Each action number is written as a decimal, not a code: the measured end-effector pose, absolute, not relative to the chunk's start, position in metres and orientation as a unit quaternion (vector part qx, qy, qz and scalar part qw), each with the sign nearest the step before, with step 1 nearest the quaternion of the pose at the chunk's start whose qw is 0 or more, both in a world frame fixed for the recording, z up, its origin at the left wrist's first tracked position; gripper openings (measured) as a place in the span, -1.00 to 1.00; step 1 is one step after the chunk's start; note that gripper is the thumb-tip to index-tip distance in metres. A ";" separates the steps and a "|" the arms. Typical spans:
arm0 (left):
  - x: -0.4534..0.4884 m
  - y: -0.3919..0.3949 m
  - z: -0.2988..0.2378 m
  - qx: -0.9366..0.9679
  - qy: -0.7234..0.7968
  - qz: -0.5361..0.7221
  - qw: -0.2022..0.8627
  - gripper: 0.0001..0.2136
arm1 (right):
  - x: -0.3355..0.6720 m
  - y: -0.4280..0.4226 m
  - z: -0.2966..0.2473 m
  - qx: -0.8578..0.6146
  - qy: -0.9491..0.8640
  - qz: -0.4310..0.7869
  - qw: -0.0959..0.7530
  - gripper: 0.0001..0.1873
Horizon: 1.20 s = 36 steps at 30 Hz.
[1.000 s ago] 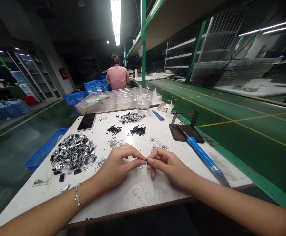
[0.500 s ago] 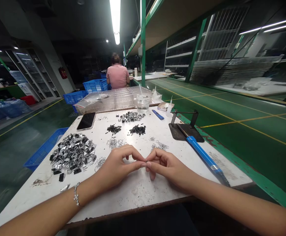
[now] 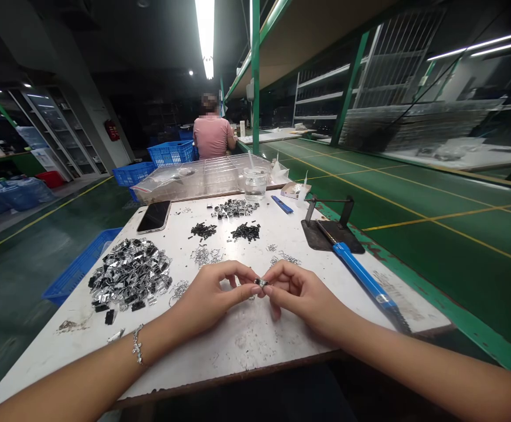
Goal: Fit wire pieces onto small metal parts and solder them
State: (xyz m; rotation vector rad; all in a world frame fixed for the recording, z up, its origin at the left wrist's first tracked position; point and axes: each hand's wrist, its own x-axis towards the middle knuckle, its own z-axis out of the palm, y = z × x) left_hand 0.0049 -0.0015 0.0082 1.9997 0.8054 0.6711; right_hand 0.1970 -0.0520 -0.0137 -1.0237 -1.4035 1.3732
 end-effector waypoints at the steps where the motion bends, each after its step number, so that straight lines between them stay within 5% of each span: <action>1: 0.005 -0.001 0.008 0.803 0.324 0.266 0.424 -0.88 | 0.197 -0.052 -0.014 -0.418 -0.565 0.551 0.450 -0.80; 19: 0.003 -0.004 0.004 0.871 0.294 0.248 0.305 -0.97 | 0.195 -0.057 -0.014 -0.462 -0.648 0.421 0.435 -0.88; 36: 0.004 -0.009 0.008 0.901 0.263 0.232 0.257 -0.94 | 0.196 -0.052 -0.016 -0.455 -0.646 0.434 0.434 -0.90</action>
